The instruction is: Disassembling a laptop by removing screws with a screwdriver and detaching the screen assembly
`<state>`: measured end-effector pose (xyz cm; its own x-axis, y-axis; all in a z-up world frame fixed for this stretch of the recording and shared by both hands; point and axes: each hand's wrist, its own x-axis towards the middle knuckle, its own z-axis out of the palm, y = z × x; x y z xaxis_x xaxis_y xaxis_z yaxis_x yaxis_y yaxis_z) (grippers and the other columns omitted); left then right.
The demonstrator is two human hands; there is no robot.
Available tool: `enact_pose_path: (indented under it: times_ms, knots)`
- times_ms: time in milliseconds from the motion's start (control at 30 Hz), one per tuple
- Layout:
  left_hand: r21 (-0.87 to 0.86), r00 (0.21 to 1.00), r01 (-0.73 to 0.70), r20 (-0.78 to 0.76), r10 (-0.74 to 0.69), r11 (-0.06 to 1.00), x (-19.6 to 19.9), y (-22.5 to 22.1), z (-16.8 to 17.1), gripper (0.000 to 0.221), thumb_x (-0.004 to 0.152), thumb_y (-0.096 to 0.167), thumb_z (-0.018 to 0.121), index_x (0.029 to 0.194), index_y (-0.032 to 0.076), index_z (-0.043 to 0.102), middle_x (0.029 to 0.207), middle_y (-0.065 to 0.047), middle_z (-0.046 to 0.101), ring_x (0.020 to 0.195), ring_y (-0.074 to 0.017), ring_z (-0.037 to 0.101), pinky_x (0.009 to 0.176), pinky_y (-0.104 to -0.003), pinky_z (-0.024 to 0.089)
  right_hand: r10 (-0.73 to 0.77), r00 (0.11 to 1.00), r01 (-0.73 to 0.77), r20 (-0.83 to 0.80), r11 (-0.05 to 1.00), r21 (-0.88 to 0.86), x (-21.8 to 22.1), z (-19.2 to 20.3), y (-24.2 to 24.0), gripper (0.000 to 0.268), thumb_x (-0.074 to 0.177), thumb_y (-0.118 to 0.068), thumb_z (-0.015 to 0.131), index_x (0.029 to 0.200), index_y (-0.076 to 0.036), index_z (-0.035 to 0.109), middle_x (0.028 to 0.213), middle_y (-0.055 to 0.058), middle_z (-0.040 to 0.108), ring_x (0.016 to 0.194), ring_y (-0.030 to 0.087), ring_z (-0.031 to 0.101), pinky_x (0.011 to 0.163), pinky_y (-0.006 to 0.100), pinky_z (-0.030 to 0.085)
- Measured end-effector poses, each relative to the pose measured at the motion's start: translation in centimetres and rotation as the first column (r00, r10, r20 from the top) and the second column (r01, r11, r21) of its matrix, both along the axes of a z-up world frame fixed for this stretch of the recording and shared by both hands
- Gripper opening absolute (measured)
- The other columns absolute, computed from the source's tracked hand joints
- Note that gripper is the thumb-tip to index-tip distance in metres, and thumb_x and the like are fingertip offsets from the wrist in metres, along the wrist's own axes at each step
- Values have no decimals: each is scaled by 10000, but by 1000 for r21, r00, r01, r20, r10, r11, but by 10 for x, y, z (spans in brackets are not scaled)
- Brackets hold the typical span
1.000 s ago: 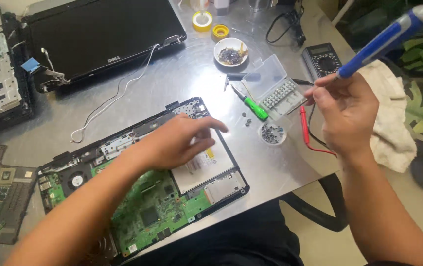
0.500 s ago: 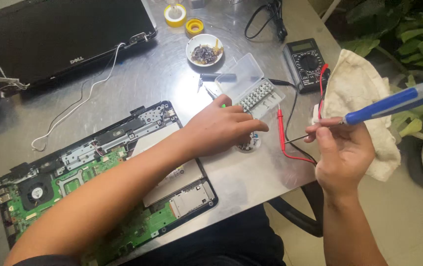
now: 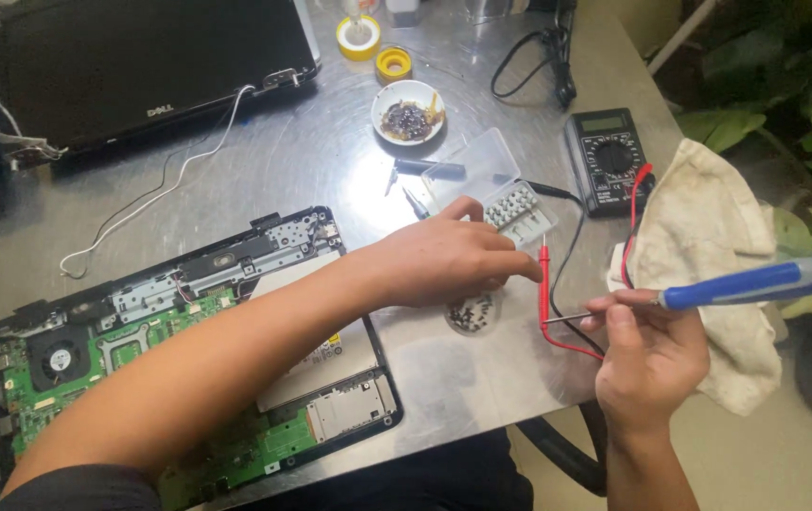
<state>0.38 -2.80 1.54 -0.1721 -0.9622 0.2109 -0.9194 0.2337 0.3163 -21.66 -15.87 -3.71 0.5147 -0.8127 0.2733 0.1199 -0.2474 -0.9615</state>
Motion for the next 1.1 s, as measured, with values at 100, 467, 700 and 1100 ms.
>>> enact_pose_path:
  times_ms: [100, 467, 700, 1100]
  knots:
    - [54, 996, -29, -79, 33, 998, 4, 5, 13, 385, 963, 141, 641, 1334, 205, 558, 953, -1, 721, 795, -254, 663, 920, -418, 311, 4, 1000, -4, 9, 1000, 17, -1, -13, -5, 108, 1024, -34, 562, 1105, 39, 566, 896, 215, 659, 680, 250, 641, 676, 299, 600]
    - [38, 899, -432, -62, 433, 901, 128, 63, 20, 377, 947, 127, 725, 1289, 229, 605, 957, 91, 769, 877, -164, 720, 914, -433, 330, -14, 1000, 13, -24, 1000, -12, -2, -24, -8, 133, 1016, -49, 554, 1093, 58, 541, 867, 236, 632, 666, 275, 602, 636, 307, 564]
    - [32, 815, -568, -115, 567, 823, 164, 81, 3, 492, 852, 8, 721, 1293, 181, 589, 920, 25, 723, 874, -232, 663, 836, -461, 422, -13, 1000, 13, -11, 999, -29, -1, -30, -10, 145, 1033, -45, 564, 1130, 61, 547, 882, 244, 621, 694, 282, 623, 649, 311, 562]
    - [-30, 759, -646, -135, 637, 763, 166, 96, 0, 402, 896, 149, 778, 1251, 186, 593, 1038, -23, 681, 874, -187, 678, 834, -458, 450, -56, 997, 48, -54, 989, -140, 0, -30, -6, 107, 1126, 2, 612, 1165, 75, 544, 964, 230, 638, 716, 263, 624, 705, 322, 567]
